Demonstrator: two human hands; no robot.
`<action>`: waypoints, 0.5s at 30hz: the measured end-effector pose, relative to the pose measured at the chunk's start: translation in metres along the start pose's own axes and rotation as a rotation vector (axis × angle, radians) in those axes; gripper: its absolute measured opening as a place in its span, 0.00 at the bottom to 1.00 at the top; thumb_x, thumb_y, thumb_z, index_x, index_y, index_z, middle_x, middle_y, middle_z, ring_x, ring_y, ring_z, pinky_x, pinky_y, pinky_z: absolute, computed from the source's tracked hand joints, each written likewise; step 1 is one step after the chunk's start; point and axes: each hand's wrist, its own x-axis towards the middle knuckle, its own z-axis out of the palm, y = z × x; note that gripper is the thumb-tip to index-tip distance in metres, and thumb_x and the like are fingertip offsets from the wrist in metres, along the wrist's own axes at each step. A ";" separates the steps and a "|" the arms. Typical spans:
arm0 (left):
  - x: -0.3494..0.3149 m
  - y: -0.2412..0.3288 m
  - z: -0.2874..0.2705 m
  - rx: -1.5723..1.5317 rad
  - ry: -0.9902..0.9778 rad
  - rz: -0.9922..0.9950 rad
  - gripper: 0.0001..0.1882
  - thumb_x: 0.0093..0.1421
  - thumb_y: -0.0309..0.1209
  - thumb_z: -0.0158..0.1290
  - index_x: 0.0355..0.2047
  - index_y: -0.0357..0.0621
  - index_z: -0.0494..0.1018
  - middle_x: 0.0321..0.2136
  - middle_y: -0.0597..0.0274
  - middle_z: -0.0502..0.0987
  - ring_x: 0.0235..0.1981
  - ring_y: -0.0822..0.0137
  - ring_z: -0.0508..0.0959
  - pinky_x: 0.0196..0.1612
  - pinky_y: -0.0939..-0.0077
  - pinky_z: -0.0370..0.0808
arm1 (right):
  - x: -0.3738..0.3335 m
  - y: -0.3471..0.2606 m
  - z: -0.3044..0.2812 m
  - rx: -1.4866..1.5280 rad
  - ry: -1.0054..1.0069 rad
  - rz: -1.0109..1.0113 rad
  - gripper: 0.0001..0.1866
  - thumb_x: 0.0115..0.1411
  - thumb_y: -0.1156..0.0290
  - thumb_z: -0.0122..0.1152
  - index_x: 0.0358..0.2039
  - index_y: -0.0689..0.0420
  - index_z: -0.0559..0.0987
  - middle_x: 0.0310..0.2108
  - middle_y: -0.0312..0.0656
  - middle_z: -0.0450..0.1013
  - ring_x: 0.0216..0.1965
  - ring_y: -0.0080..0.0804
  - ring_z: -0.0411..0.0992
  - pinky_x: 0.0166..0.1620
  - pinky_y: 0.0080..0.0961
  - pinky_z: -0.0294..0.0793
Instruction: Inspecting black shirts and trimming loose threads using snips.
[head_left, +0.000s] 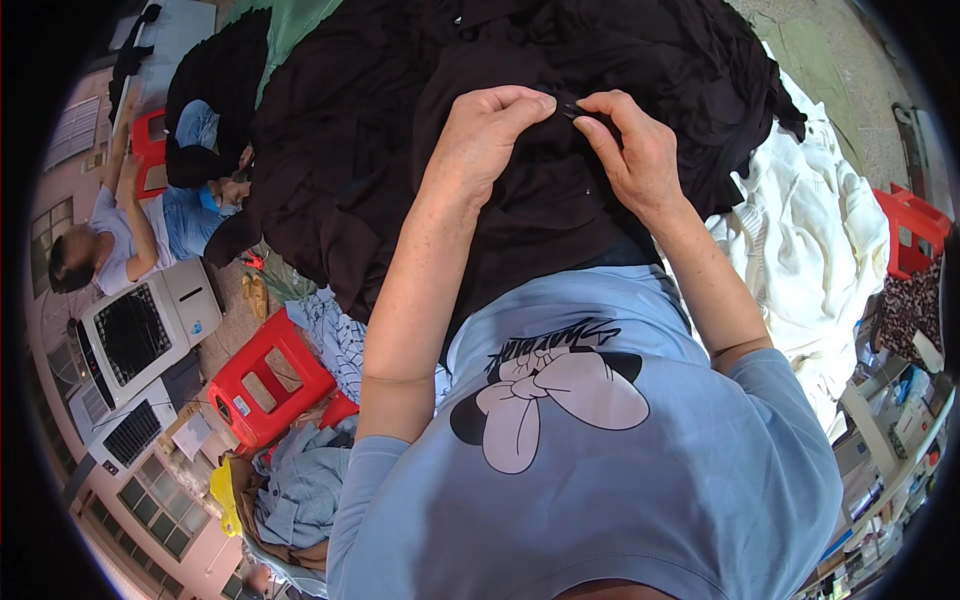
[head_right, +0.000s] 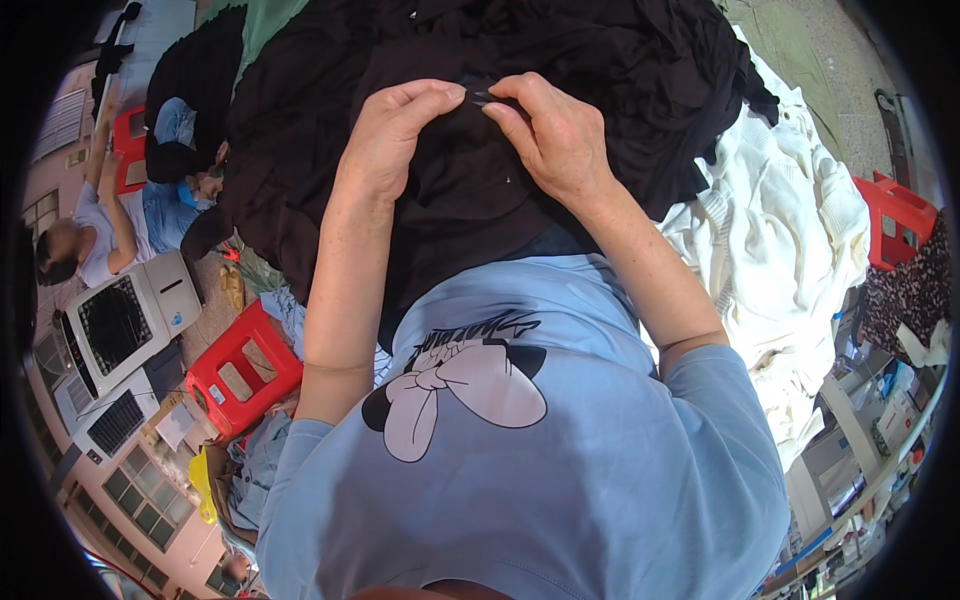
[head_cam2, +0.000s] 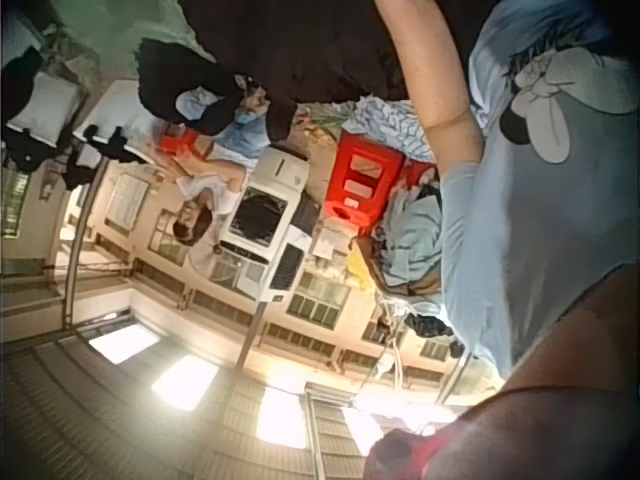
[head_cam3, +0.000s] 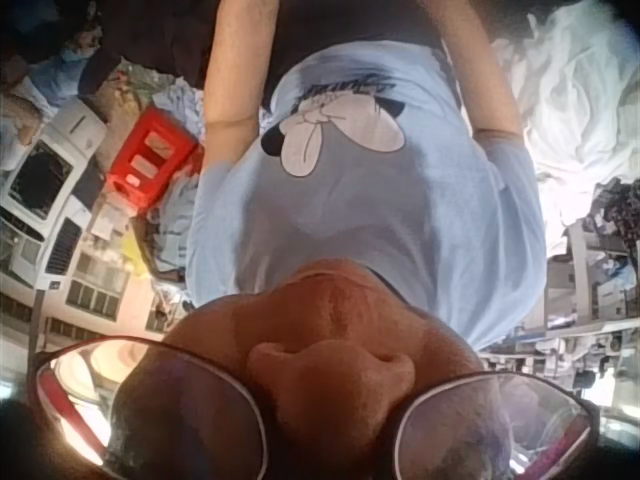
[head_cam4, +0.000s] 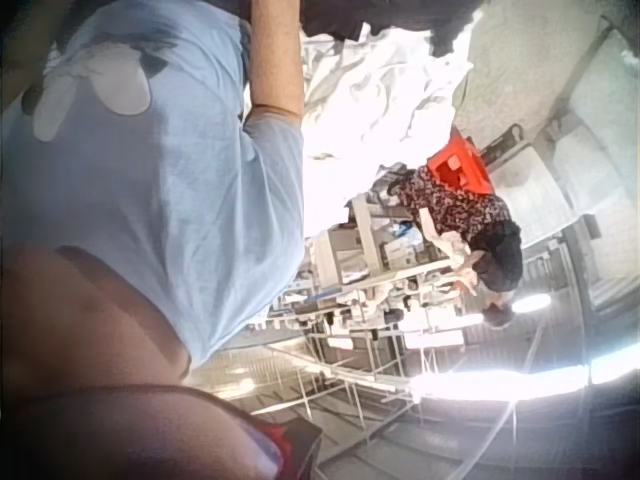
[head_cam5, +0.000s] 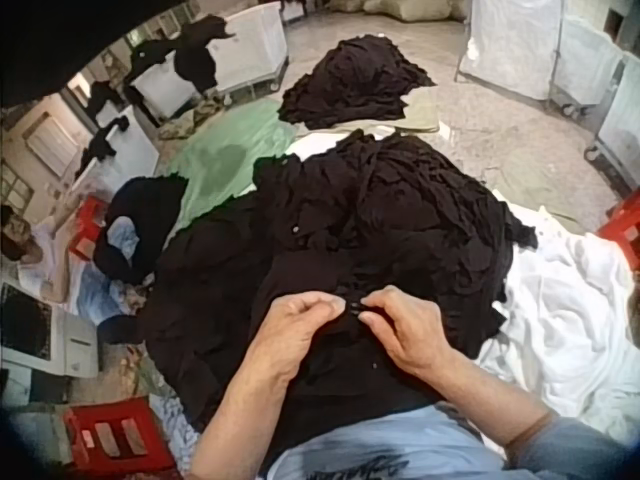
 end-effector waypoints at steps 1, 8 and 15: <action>0.000 0.000 0.000 -0.006 -0.005 0.001 0.10 0.58 0.28 0.56 0.36 0.33 0.80 0.33 0.61 0.81 0.38 0.73 0.77 0.48 0.81 0.70 | 0.000 0.000 -0.001 -0.005 -0.003 -0.004 0.08 0.60 0.67 0.62 0.36 0.56 0.76 0.29 0.40 0.75 0.27 0.34 0.75 0.29 0.24 0.73; 0.000 0.001 0.002 0.029 -0.009 -0.001 0.10 0.58 0.28 0.56 0.36 0.32 0.80 0.33 0.61 0.81 0.38 0.74 0.77 0.47 0.81 0.70 | -0.001 0.001 -0.004 -0.025 -0.017 -0.024 0.08 0.60 0.66 0.62 0.35 0.56 0.77 0.29 0.39 0.76 0.26 0.33 0.75 0.28 0.23 0.72; -0.001 0.000 0.002 0.033 -0.007 0.009 0.11 0.57 0.29 0.57 0.35 0.32 0.80 0.31 0.62 0.80 0.35 0.75 0.76 0.44 0.82 0.70 | -0.001 0.002 -0.003 0.032 -0.052 0.006 0.08 0.60 0.66 0.62 0.36 0.56 0.77 0.28 0.38 0.76 0.25 0.31 0.75 0.28 0.22 0.72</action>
